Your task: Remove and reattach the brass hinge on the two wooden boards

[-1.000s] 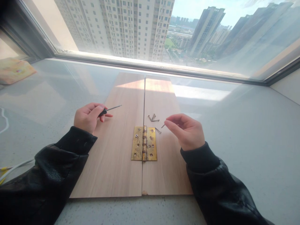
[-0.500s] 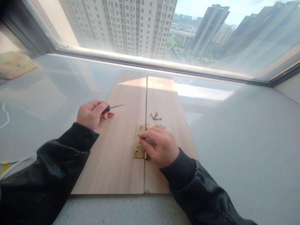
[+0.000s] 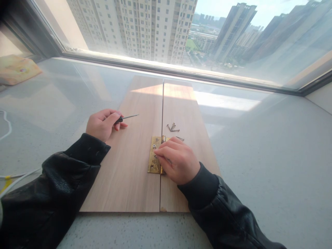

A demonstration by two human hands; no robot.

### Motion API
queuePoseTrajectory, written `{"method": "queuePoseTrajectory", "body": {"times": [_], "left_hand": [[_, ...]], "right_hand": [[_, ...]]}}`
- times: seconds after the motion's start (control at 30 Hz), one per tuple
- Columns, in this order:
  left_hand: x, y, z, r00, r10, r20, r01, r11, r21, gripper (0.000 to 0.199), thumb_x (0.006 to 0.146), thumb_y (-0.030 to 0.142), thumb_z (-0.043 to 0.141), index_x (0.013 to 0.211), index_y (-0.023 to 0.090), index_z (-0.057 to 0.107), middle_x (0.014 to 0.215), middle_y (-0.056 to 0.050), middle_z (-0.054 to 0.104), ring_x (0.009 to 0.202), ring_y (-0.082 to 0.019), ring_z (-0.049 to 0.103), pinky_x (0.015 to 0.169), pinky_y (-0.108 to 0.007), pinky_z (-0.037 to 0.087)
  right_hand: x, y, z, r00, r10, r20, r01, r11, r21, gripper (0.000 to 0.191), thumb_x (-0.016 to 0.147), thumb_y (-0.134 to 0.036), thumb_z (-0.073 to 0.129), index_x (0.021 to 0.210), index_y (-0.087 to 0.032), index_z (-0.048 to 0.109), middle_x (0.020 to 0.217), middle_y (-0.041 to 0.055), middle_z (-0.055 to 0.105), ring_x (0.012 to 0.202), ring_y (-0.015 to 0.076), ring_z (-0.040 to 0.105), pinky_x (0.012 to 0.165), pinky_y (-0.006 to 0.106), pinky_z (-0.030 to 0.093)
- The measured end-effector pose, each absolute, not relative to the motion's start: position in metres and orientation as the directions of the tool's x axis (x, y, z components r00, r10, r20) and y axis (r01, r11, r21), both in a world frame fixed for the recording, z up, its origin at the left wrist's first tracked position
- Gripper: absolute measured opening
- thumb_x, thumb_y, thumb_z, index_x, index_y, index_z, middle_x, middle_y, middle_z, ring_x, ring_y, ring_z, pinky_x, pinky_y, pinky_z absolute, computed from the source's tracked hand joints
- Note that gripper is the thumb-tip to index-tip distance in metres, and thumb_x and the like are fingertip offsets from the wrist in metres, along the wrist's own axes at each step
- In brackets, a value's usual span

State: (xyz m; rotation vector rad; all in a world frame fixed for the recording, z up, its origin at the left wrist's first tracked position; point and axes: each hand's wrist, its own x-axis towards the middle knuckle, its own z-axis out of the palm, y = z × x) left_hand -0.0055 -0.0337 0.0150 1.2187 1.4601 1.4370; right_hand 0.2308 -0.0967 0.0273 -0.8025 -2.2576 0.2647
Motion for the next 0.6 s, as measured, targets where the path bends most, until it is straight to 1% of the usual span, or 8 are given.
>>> {"method": "queuePoseTrajectory", "body": {"times": [0.17, 0.4, 0.6], "left_hand": [[-0.0054, -0.0338, 0.0149, -0.269, 0.956, 0.117, 0.128, -0.085, 0.988, 0.018, 0.074, 0.03, 0.059, 0.066, 0.015, 0.062, 0.039, 0.006, 0.048, 0.049, -0.015, 0.065, 0.053, -0.024, 0.053], [-0.0053, -0.0334, 0.0149, -0.269, 0.955, 0.122, 0.148, -0.084, 0.985, 0.019, 0.074, 0.032, 0.059, 0.066, 0.015, 0.061, 0.038, 0.006, 0.048, 0.049, -0.016, 0.065, 0.052, -0.023, 0.053], [-0.0056, -0.0334, 0.015, -0.271, 0.955, 0.121, 0.158, -0.08, 0.984, 0.02, 0.073, 0.033, 0.059, 0.066, 0.015, 0.062, 0.039, 0.006, 0.048, 0.05, -0.017, 0.066, 0.052, -0.024, 0.053]], "right_hand": [[0.2322, -0.0955, 0.0267, -0.584, 0.583, 0.564, 0.441, 0.812, -0.383, 0.02, 0.08, -0.005, 0.056, 0.091, -0.018, 0.068, 0.081, 0.008, 0.072, 0.072, 0.0185, 0.06, 0.063, 0.035, 0.055], [0.2325, -0.0949, 0.0264, -0.582, 0.572, 0.578, 0.472, 0.816, -0.333, 0.016, 0.08, -0.004, 0.058, 0.087, -0.014, 0.068, 0.079, 0.0089, 0.072, 0.069, 0.0182, 0.059, 0.061, 0.034, 0.054], [0.2323, -0.0943, 0.0269, -0.583, 0.583, 0.566, 0.467, 0.81, -0.354, 0.012, 0.08, -0.005, 0.06, 0.084, -0.013, 0.068, 0.076, 0.009, 0.07, 0.069, 0.0181, 0.057, 0.061, 0.033, 0.052]]}}
